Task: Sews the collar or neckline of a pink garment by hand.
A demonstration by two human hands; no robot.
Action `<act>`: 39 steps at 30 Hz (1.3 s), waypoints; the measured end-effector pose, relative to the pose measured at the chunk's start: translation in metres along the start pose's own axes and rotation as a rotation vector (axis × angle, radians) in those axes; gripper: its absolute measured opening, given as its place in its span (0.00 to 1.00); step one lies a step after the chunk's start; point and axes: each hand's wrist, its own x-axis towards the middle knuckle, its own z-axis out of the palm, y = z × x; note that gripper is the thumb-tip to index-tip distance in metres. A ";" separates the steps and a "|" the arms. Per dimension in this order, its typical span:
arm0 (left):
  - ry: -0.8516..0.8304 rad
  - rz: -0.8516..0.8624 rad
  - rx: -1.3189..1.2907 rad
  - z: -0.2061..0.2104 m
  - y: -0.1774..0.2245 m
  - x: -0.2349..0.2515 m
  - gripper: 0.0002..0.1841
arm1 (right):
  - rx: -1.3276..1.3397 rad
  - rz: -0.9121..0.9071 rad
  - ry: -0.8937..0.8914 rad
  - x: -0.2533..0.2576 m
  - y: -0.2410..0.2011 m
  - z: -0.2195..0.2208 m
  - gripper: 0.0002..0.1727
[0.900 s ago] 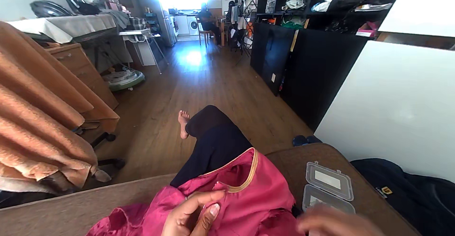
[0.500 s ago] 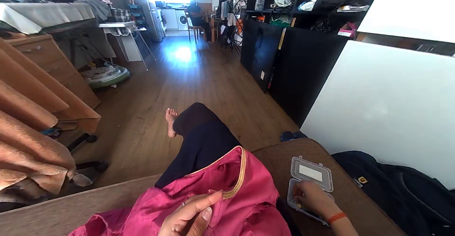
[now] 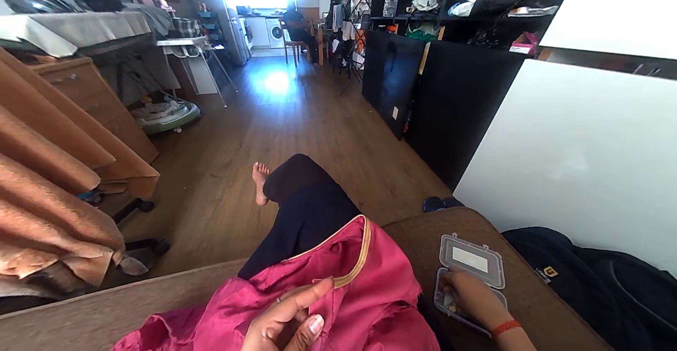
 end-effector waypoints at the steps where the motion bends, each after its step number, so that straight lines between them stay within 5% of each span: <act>1: 0.002 -0.003 -0.005 0.000 0.000 0.000 0.18 | 0.004 -0.007 0.002 0.000 0.000 -0.001 0.12; 30: -0.024 0.054 -0.007 -0.002 -0.006 0.000 0.18 | 0.240 -0.106 0.121 -0.013 0.019 -0.021 0.11; 33: -0.024 0.054 -0.025 -0.002 -0.006 0.000 0.19 | 0.294 -0.162 0.261 -0.023 0.013 -0.029 0.07; 35: -0.014 0.049 -0.050 0.000 -0.002 0.000 0.21 | 0.391 -0.302 0.508 -0.033 0.001 -0.035 0.06; 39: 0.006 0.052 -0.118 0.004 0.001 0.001 0.26 | 0.656 -0.647 0.832 -0.060 -0.069 -0.056 0.11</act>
